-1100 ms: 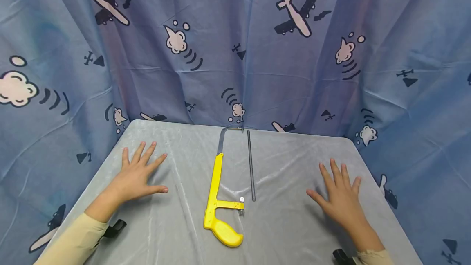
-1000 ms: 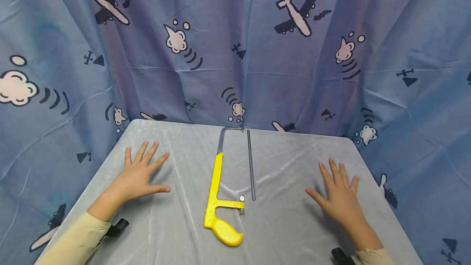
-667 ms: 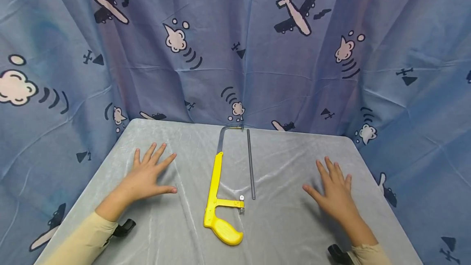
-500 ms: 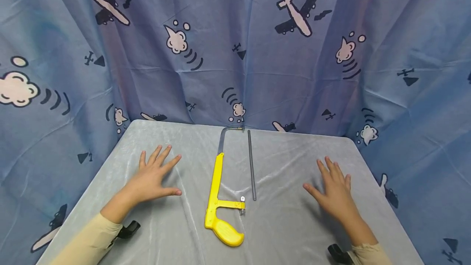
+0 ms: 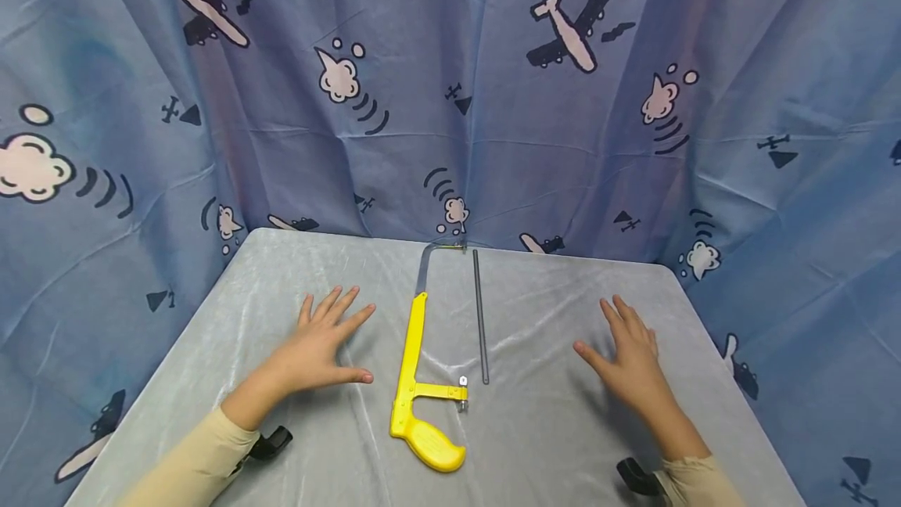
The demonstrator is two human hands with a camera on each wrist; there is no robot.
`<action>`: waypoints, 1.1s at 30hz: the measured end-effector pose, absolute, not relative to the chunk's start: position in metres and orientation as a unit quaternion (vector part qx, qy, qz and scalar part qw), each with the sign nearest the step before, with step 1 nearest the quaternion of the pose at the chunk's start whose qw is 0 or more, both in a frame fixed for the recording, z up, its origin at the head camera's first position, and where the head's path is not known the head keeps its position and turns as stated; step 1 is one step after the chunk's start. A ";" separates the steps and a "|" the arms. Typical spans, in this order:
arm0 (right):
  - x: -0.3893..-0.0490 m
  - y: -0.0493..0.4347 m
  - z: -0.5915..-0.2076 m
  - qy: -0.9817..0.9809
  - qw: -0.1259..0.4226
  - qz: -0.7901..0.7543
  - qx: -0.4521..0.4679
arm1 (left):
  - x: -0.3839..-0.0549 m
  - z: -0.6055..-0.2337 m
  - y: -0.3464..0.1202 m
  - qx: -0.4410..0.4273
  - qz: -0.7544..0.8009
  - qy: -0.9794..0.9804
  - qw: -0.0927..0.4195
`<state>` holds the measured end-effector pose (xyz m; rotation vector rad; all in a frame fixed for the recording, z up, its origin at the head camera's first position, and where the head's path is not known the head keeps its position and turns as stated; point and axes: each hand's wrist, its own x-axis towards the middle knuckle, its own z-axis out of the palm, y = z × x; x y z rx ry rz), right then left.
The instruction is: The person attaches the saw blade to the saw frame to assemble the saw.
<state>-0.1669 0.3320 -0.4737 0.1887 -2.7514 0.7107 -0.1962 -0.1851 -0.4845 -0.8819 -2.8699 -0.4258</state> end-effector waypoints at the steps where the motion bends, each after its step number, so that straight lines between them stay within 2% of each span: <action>1: -0.168 0.331 -0.473 -0.955 0.147 0.249 0.067 | -0.196 -0.485 -0.182 -0.293 -0.145 -0.944 0.053; 13: -0.184 0.320 -0.467 -0.945 0.120 0.295 0.071 | -0.189 -0.484 -0.150 -0.340 -0.183 -0.921 0.043; 28: -0.199 0.299 -0.471 -0.940 0.091 0.321 0.074 | -0.187 -0.498 -0.115 -0.374 -0.223 -0.900 -0.024; 33: -0.205 0.291 -0.470 -0.942 0.061 0.325 0.064 | -0.184 -0.502 -0.106 -0.389 -0.234 -0.890 -0.032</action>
